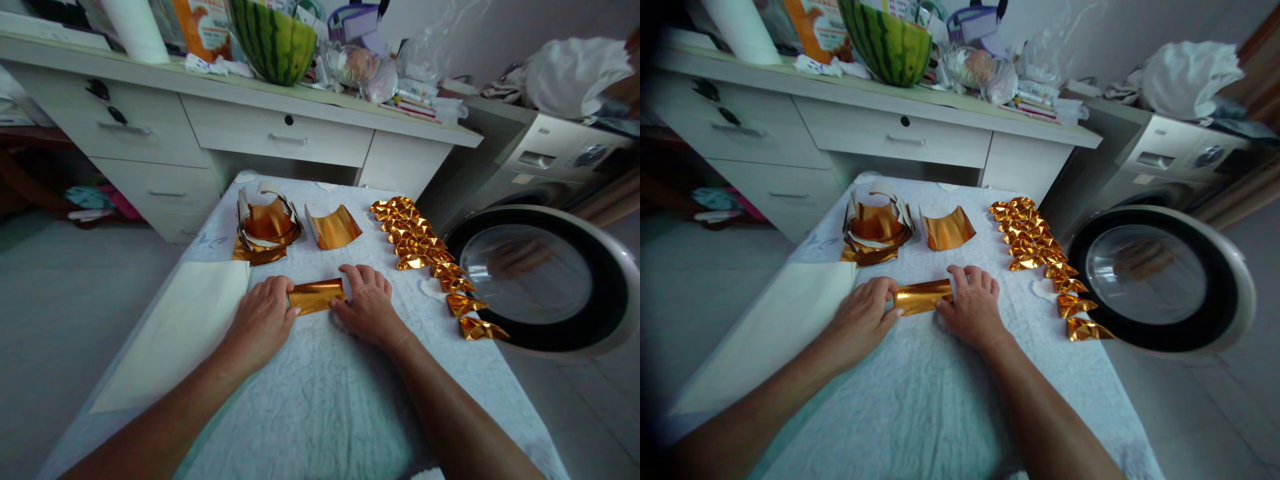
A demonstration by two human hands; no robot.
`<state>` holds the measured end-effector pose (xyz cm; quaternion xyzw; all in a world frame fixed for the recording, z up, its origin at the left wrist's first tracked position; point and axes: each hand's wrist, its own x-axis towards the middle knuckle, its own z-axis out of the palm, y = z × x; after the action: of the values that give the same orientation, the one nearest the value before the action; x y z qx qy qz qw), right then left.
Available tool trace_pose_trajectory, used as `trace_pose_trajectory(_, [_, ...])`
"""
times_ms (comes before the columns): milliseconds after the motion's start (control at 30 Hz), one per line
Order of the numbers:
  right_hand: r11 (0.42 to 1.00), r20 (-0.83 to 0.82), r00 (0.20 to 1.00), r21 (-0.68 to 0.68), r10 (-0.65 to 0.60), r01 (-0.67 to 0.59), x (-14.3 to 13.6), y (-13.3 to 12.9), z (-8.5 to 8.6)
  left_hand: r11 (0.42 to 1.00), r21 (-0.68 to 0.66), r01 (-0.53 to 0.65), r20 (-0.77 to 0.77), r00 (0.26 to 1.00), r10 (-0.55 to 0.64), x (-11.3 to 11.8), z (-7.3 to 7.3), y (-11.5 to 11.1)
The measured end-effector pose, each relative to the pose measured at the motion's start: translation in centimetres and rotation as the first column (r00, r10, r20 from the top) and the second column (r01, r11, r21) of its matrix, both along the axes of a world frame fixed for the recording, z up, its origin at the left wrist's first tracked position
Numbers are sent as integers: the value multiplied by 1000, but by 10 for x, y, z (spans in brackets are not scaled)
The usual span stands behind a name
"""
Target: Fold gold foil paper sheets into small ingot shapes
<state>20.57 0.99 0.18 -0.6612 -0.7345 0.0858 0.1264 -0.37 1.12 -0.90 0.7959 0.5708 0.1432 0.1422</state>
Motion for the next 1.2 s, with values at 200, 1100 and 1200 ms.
trace_pose_trajectory(200, [999,-17,1000,-49,16,-17,11,3,2,1000,19,-4,12,1000,3,-1,-3,0])
trace_pose_trajectory(1100, [922,-146,911,36,386,-385,6,1,10,992,75,107,61,992,-111,0,9,-2])
trace_pose_trajectory(1200, [925,-157,912,40,380,-379,6,3,8,987,86,133,74,987,-139,1,9,-3])
